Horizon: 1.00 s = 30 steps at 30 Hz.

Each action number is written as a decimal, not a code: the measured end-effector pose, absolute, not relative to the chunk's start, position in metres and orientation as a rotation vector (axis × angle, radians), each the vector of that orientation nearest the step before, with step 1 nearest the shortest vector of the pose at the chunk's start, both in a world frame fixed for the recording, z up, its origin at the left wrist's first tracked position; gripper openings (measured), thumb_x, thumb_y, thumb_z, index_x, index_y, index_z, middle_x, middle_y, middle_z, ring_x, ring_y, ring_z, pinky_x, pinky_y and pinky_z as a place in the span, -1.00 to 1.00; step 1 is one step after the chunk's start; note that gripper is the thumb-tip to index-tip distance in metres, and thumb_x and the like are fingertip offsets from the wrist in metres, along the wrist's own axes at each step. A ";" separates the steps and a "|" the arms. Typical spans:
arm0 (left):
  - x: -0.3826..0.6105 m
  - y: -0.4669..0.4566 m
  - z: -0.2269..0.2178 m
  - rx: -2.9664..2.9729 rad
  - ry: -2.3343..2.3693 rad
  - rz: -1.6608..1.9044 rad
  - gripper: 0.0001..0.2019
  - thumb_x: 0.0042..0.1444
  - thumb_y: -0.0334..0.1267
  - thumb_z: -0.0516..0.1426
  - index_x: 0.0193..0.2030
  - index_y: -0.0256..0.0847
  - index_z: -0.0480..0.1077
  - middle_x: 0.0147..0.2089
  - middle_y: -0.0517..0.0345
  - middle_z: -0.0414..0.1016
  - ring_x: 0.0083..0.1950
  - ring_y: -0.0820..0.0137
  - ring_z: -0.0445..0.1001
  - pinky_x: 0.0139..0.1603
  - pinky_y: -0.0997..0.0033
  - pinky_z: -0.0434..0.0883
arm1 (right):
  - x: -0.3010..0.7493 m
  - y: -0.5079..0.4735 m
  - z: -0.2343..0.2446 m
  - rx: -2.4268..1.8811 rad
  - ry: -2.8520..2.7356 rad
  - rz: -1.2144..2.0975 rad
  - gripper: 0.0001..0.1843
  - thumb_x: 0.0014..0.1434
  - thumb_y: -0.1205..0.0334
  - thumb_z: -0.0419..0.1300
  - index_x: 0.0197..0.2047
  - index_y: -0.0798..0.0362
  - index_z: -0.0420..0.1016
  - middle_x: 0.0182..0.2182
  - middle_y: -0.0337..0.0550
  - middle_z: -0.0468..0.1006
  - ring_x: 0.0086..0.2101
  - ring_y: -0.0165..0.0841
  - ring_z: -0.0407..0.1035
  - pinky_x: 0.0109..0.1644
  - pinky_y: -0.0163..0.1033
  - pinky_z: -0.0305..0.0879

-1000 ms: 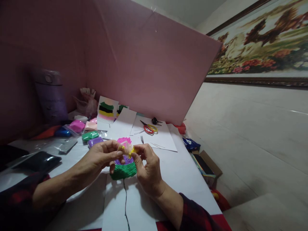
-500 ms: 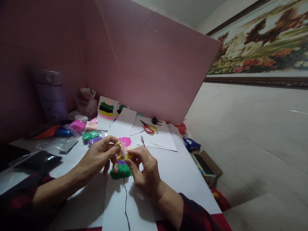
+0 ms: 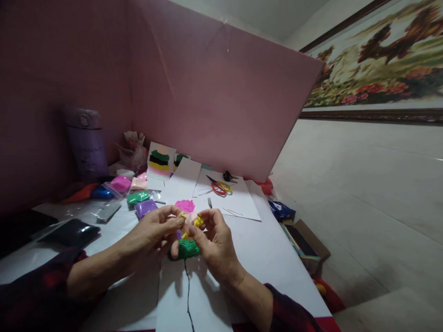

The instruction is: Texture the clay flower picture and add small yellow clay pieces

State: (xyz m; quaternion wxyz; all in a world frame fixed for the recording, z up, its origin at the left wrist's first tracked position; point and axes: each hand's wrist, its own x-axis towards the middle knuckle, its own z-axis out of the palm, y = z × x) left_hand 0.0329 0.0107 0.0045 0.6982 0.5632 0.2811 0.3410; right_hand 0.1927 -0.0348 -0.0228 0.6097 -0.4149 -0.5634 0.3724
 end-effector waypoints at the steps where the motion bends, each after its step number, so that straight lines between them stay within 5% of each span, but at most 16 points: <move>1: 0.033 0.011 0.004 1.263 0.613 0.756 -0.65 0.02 0.00 0.24 -0.30 -0.17 0.22 -0.50 0.19 0.52 -0.66 0.49 0.42 -0.76 0.63 0.10 | 0.193 -0.033 -0.023 -0.960 -1.267 0.860 -0.72 0.13 0.11 0.31 -0.19 -0.01 0.32 -0.32 -0.24 0.43 -0.53 -0.50 0.28 -0.64 -0.44 0.17; 4: 0.033 0.011 0.004 1.283 0.588 0.765 -0.65 0.01 -0.03 0.25 -0.30 -0.18 0.21 -0.34 0.11 0.57 -0.60 0.48 0.47 -0.73 0.62 0.18 | 0.194 -0.028 -0.027 -0.980 -1.187 0.904 -0.69 0.10 0.07 0.32 -0.24 0.02 0.31 -0.41 -0.30 0.43 -0.64 -0.55 0.22 -0.72 -0.45 0.09; 12: 0.033 0.009 0.010 1.311 0.641 0.721 -0.62 -0.03 0.00 0.25 -0.27 -0.22 0.25 -0.36 0.09 0.55 -0.61 0.47 0.47 -0.73 0.59 0.19 | 0.193 -0.024 -0.028 -0.967 -1.110 1.081 -0.61 0.01 0.03 0.37 -0.27 0.03 0.29 -0.62 -0.45 0.35 -0.78 -0.64 0.01 -0.79 -0.50 -0.09; 25: 0.032 0.013 0.005 1.064 0.451 0.601 -0.79 0.05 -0.20 0.24 -0.34 -0.24 0.30 -0.60 0.28 0.42 -0.71 0.52 0.40 -0.79 0.68 0.13 | 0.189 -0.030 -0.019 -0.975 -1.091 1.044 -0.64 0.03 0.04 0.36 -0.28 0.03 0.31 -0.49 -0.38 0.37 -0.69 -0.61 0.13 -0.74 -0.49 0.00; 30: 0.031 0.011 0.014 1.040 0.600 0.700 -0.82 0.08 -0.24 0.20 -0.39 -0.28 0.30 -0.58 0.26 0.41 -0.76 0.58 0.31 -0.81 0.66 -0.02 | 0.196 -0.030 -0.021 -0.972 -1.235 0.643 -0.87 0.19 0.18 0.25 -0.25 0.00 0.37 -0.43 -0.30 0.39 -0.56 -0.52 0.21 -0.63 -0.44 0.10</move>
